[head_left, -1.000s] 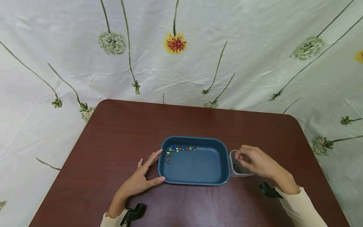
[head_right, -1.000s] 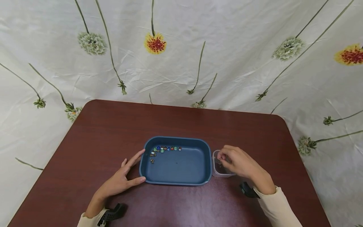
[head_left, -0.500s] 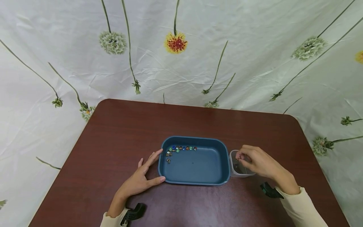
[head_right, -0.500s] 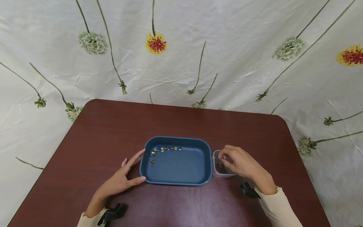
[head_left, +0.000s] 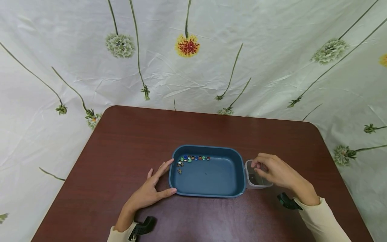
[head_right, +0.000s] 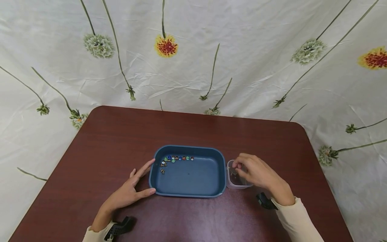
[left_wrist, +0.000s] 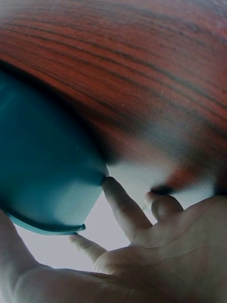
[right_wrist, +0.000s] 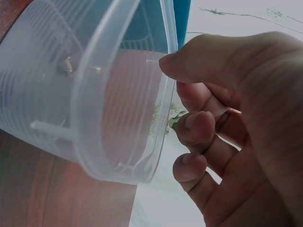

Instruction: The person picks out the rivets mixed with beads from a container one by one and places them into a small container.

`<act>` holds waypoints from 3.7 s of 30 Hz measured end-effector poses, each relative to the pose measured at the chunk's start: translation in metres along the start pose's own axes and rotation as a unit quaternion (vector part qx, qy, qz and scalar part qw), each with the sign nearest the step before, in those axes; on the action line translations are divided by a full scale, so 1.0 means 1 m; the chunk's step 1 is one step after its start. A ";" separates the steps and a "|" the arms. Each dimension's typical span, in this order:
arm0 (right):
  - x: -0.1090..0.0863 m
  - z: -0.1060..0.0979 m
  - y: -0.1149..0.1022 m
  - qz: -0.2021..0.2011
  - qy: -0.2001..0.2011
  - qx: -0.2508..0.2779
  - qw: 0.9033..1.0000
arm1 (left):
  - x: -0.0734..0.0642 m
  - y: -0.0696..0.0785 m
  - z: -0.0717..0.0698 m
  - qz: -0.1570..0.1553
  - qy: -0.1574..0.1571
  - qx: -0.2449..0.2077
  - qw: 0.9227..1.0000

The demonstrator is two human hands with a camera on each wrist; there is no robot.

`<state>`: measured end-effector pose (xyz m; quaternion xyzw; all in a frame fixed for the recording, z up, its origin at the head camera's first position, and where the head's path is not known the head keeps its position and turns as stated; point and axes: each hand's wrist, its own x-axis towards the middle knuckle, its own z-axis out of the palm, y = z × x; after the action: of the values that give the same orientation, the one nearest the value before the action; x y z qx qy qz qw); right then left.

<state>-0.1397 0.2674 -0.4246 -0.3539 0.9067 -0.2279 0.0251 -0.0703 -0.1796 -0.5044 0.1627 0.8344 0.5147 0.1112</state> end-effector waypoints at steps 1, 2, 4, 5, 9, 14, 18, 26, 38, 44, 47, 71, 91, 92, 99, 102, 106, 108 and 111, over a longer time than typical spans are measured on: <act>0.000 -0.001 0.000 0.002 0.000 0.000 1.000 | 0.000 0.000 0.000 0.000 0.000 0.000 1.000; 0.001 -0.001 -0.001 0.003 -0.001 0.001 1.000 | -0.001 0.001 0.000 0.000 -0.001 -0.001 1.000; 0.001 -0.002 -0.001 0.004 -0.001 0.002 1.000 | -0.001 0.001 0.001 -0.002 -0.002 -0.002 1.000; 0.002 -0.003 -0.001 0.003 0.000 0.003 1.000 | -0.001 0.001 0.001 -0.002 -0.003 -0.003 1.000; 0.005 -0.004 -0.003 0.000 -0.001 0.005 1.000 | -0.002 0.001 0.000 0.001 -0.004 -0.003 1.000; 0.010 -0.004 -0.004 0.000 -0.002 0.008 1.000 | -0.002 0.000 -0.001 0.006 -0.005 -0.003 1.000; 0.013 -0.005 -0.006 0.002 0.002 0.005 1.000 | -0.001 0.000 -0.002 0.011 -0.007 -0.004 1.000; 0.024 -0.005 -0.014 0.013 -0.013 0.010 1.000 | -0.001 -0.001 -0.001 0.009 -0.004 0.001 1.000; 0.041 -0.001 -0.019 -0.004 -0.026 0.018 1.000 | -0.002 -0.001 -0.001 0.004 -0.002 0.005 1.000; 0.045 0.003 -0.022 0.004 -0.040 0.017 0.999 | -0.001 -0.001 -0.001 0.004 -0.004 0.002 1.000; 0.048 0.005 -0.024 0.004 -0.045 0.019 0.999 | -0.001 -0.001 -0.001 0.004 -0.005 0.000 1.000; 0.084 0.020 -0.047 -0.030 -0.089 0.005 0.996 | -0.001 -0.001 -0.002 0.009 -0.004 0.000 1.000; 0.124 0.052 -0.072 -0.092 -0.130 0.015 0.987 | 0.000 -0.001 -0.001 0.007 -0.004 -0.004 1.000; 0.125 0.054 -0.072 -0.093 -0.133 0.016 0.987 | 0.000 -0.001 -0.001 0.006 -0.004 -0.005 1.000; 0.137 0.064 -0.081 -0.097 -0.152 0.005 0.984 | -0.001 -0.002 -0.002 0.006 -0.002 0.001 1.000; 0.142 0.068 -0.086 -0.103 -0.159 -0.001 0.982 | -0.001 -0.001 -0.002 0.007 -0.001 0.005 1.000; 0.150 0.074 -0.092 -0.112 -0.168 -0.004 0.980 | -0.001 -0.001 -0.002 0.011 -0.003 0.004 1.000; 0.154 0.078 -0.094 -0.117 -0.174 -0.003 0.978 | -0.001 0.000 -0.001 0.013 -0.004 0.004 1.000; 0.160 0.083 -0.098 -0.122 -0.185 -0.001 0.975 | -0.001 0.000 -0.001 0.016 -0.005 0.003 1.000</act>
<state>-0.1804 0.0671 -0.4385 -0.4980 0.8365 -0.1594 0.1637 -0.0698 -0.1812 -0.5040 0.1793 0.8325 0.5132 0.1065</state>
